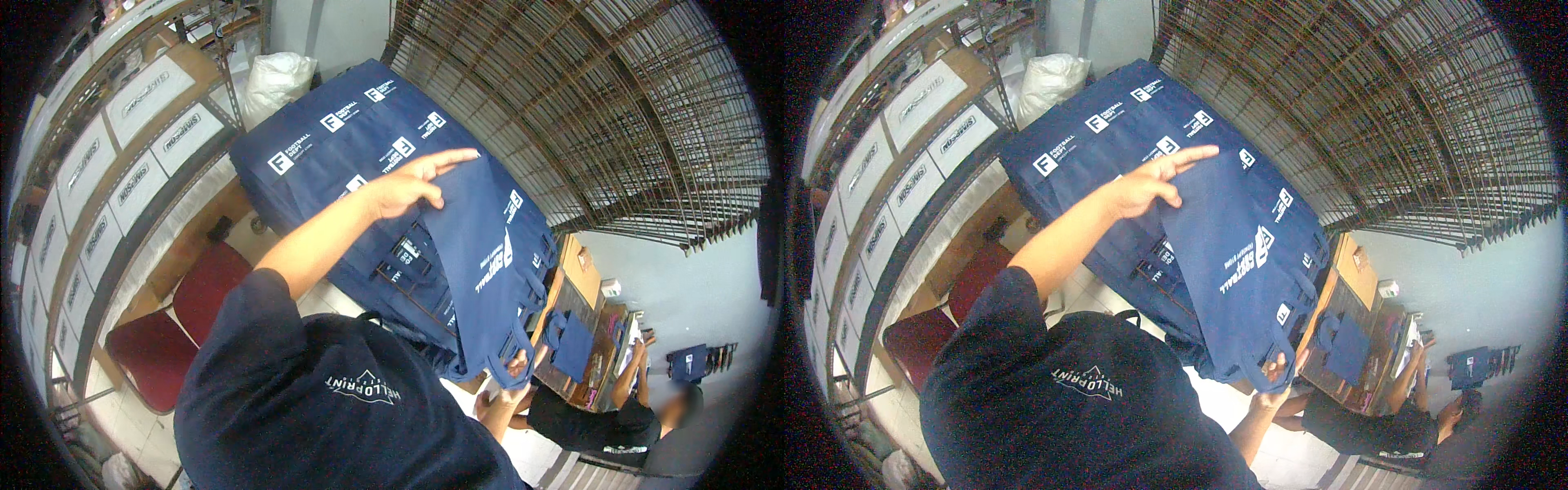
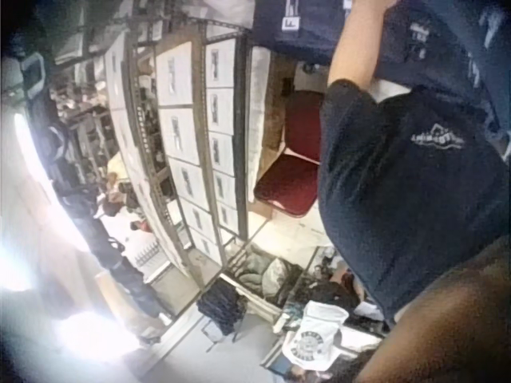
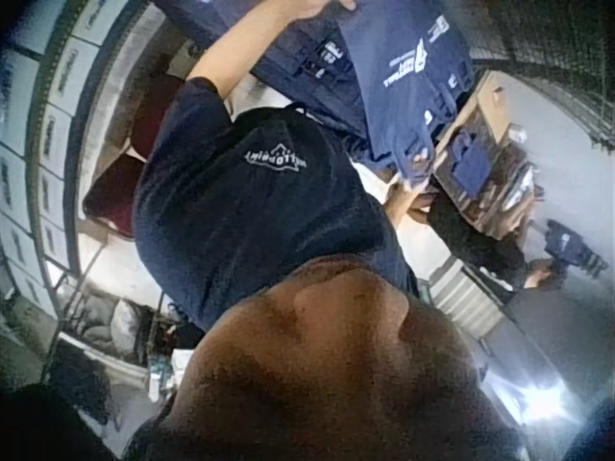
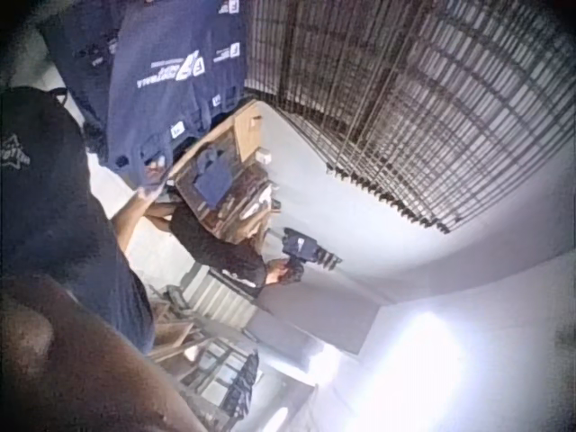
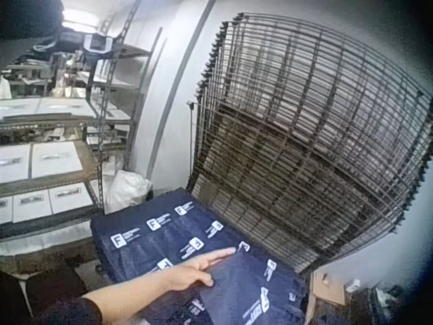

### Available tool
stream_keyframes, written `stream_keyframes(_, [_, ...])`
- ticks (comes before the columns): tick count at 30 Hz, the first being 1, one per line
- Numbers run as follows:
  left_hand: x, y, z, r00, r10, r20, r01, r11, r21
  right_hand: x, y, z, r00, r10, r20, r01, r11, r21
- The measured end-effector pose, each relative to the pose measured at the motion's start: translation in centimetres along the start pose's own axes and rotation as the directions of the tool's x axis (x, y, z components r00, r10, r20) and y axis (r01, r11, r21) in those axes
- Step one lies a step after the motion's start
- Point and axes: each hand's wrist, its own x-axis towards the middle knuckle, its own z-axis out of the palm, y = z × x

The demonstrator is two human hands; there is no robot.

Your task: The person repeatedly picks up blue tote bags from a table and stacks them into a neat pile. The person aligns each bag before placing it on the stack. A coworker across the table also handles similar bags.

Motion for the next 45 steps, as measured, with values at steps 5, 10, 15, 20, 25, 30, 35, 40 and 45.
stream_keyframes(5, [0.9, 4.3, -0.8, 0.996, 0.088, -0.006, -0.087, 0.992, 0.092, 2.6, -4.0, 3.0, 0.957, 0.055, 0.284, -0.086, 0.991, 0.099])
stream_keyframes(10, [-1.2, 6.5, -0.7, 0.985, 0.17, 0.01, -0.164, 0.932, 0.325, 5.8, -4.8, 3.6, 0.963, 0.019, -0.269, -0.114, 0.933, -0.341])
stream_keyframes(15, [-9.4, -1.6, -6.1, 0.938, 0.203, -0.28, 0.1, 0.617, 0.781, 8.7, -0.6, 2.6, 0.871, 0.035, -0.49, -0.4, 0.631, -0.665])
stream_keyframes(20, [-15.0, -12.4, -9.5, 0.757, 0.095, -0.647, 0.556, 0.427, 0.713, 9.6, 3.6, -2.7, 0.846, -0.006, -0.533, -0.502, 0.325, -0.801])
stream_keyframes(25, [-16.3, -14.2, -9.0, 0.715, 0.087, -0.693, 0.646, 0.298, 0.703, 9.6, 5.4, -5.5, 0.846, -0.041, -0.532, -0.513, 0.211, -0.832])
stream_keyframes(30, [-17.1, -15.0, -9.9, 0.692, 0.165, -0.702, 0.635, 0.323, 0.702, 10.1, 6.0, -4.3, 0.857, -0.073, -0.509, -0.478, 0.254, -0.841])
stream_keyframes(35, [-16.9, -15.0, -10.1, 0.68, 0.156, -0.716, 0.649, 0.326, 0.687, 11.0, 6.3, -4.4, 0.877, -0.134, -0.462, -0.433, 0.198, -0.879])
stream_keyframes(40, [-17.3, -15.7, -10.5, 0.655, 0.166, -0.738, 0.676, 0.309, 0.669, 11.2, 6.9, -3.2, 0.88, -0.139, -0.454, -0.411, 0.256, -0.875])
stream_keyframes(45, [-17.5, -16.5, -10.8, 0.642, 0.197, -0.741, 0.676, 0.312, 0.668, 10.5, 6.7, -6.0, 0.898, -0.146, -0.414, -0.387, 0.184, -0.904])
